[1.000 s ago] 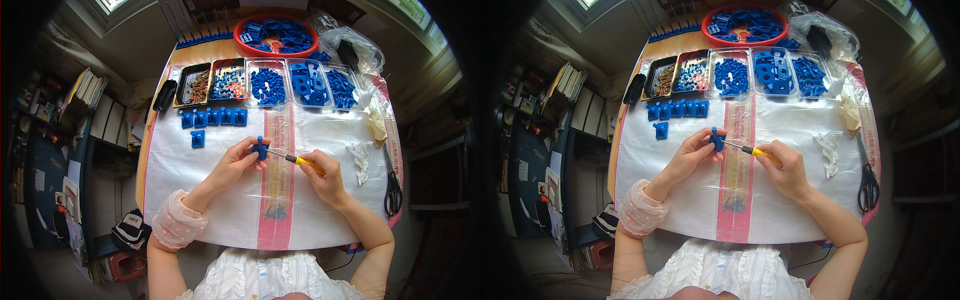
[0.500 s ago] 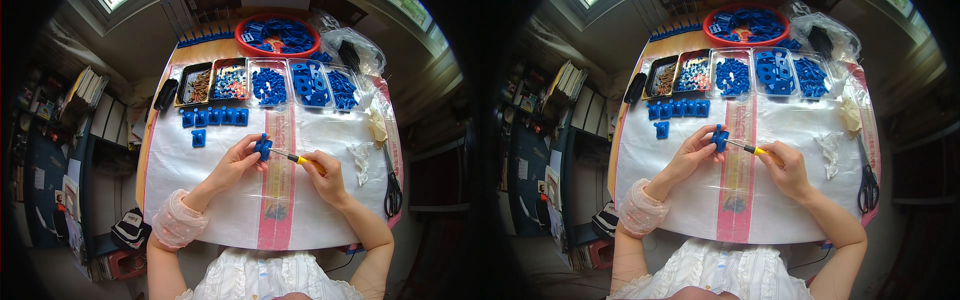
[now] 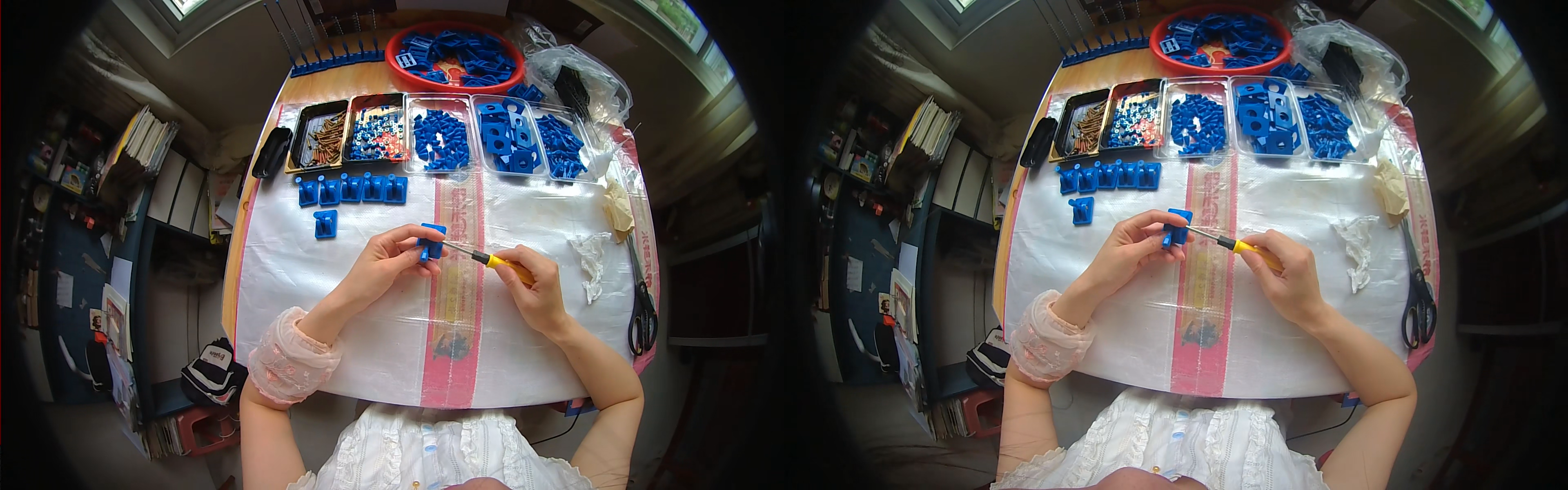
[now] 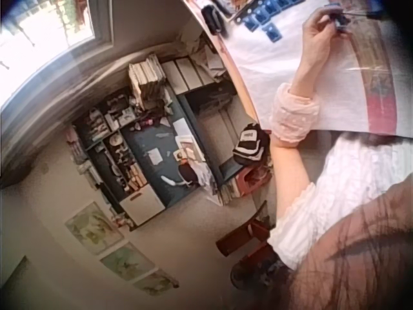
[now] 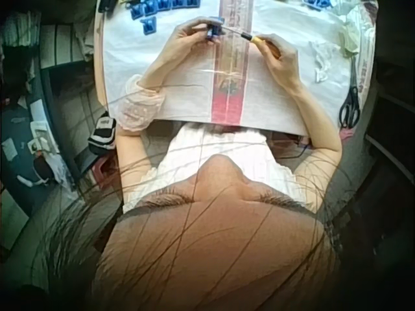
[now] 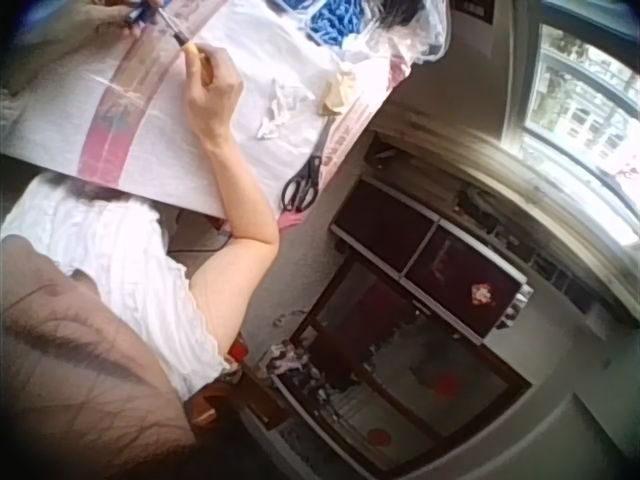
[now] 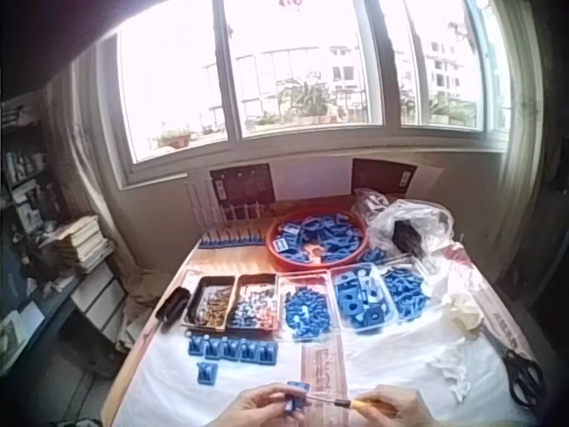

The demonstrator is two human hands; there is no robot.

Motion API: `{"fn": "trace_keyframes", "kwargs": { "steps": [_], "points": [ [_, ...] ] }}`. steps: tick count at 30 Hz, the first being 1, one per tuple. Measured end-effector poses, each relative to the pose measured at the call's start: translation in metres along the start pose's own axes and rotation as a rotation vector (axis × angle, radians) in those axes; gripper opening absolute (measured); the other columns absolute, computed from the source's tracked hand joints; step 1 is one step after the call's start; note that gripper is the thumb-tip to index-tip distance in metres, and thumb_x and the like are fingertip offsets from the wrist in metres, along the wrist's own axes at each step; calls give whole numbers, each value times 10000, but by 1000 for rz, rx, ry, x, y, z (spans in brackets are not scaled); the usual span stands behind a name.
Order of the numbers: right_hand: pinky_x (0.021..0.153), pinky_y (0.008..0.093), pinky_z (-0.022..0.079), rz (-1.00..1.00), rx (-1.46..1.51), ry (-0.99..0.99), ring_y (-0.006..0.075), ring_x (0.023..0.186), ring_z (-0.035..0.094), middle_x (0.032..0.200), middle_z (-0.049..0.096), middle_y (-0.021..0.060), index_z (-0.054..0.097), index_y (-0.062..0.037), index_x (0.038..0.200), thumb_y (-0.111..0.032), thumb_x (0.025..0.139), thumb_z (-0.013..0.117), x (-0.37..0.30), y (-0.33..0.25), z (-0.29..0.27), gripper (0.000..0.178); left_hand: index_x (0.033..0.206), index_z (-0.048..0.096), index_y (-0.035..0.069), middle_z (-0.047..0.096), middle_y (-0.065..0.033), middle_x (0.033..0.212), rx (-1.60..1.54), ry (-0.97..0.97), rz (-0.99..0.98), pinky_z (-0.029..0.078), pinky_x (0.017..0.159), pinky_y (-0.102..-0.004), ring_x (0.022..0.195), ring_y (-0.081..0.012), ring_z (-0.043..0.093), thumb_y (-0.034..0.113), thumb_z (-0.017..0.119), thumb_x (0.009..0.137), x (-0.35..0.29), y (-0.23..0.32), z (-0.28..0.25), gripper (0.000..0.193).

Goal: Assembling small blue plastic housing components using a screwdriver.

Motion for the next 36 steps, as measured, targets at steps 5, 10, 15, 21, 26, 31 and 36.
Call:
{"fn": "trace_keyframes", "kwargs": {
  "steps": [5, 10, 15, 21, 26, 31, 36],
  "points": [
    [625, 294, 501, 3, 7, -6, 204, 711, 678, 847, 697, 131, 692, 17, 999, -39, 895, 718, 0, 0, 0, 121, 1406, 535, 40, 685, -138, 1182, -1, -7, -5, 574, 908, -287, 956, -124, 687, 69, 538, 1025, -1, 3, 2, 382],
    [623, 292, 499, 2, -24, -14, 206, 707, 676, 839, 694, 131, 693, 12, 999, -39, 893, 719, 0, -1, -1, 120, 1415, 526, 20, 678, -127, 1204, -93, -5, -23, 571, 925, -297, 1005, -145, 691, 108, 531, 1041, 0, 3, 2, 385],
    [626, 314, 512, -12, -29, 12, 202, 726, 677, 858, 680, 112, 695, 1, 996, -4, 862, 743, 1, -3, 1, 143, 1411, 536, 14, 675, -128, 1229, -58, 13, -15, 573, 935, -304, 1060, -183, 696, 125, 521, 1051, 0, 0, -1, 377],
    [659, 345, 541, -93, -120, 48, 236, 780, 681, 875, 645, 102, 681, 1, 1008, 16, 829, 771, 2, -8, 0, 201, 1414, 531, 21, 677, -138, 1235, 22, 16, 3, 575, 934, -306, 1059, -198, 701, 120, 530, 1048, 0, 0, 2, 379],
    [667, 351, 543, -44, -132, -3, 262, 786, 665, 898, 620, 123, 666, 15, 1033, -13, 876, 725, 3, -13, 1, 170, 1476, 442, 33, 679, -156, 1213, -3, 54, 5, 578, 922, -302, 1052, -205, 705, 118, 536, 1046, 0, 3, 2, 449],
    [648, 362, 521, -63, -184, -27, 272, 772, 623, 865, 584, 124, 648, 29, 1016, -49, 909, 688, -1, -11, 5, 138, 1506, 391, 41, 672, -160, 1197, -16, 68, 6, 583, 907, -301, 1047, -220, 710, 130, 524, 1052, 1, 0, -1, 481],
    [665, 377, 477, -175, -384, -7, 268, 797, 588, 853, 594, 93, 638, -6, 961, -60, 870, 716, 1, -16, 2, 131, 1477, 404, 41, 660, -173, 1223, -117, 40, -18, 594, 897, -294, 1057, -244, 711, 201, 465, 1085, 1, 0, -1, 428]
  ]
}}
Point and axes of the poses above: each hand's wrist, its own x-axis towards the middle knuckle, its own z-axis out of the palm, y = z × x, the point moved 4 cm from there along x, towards the middle knuckle
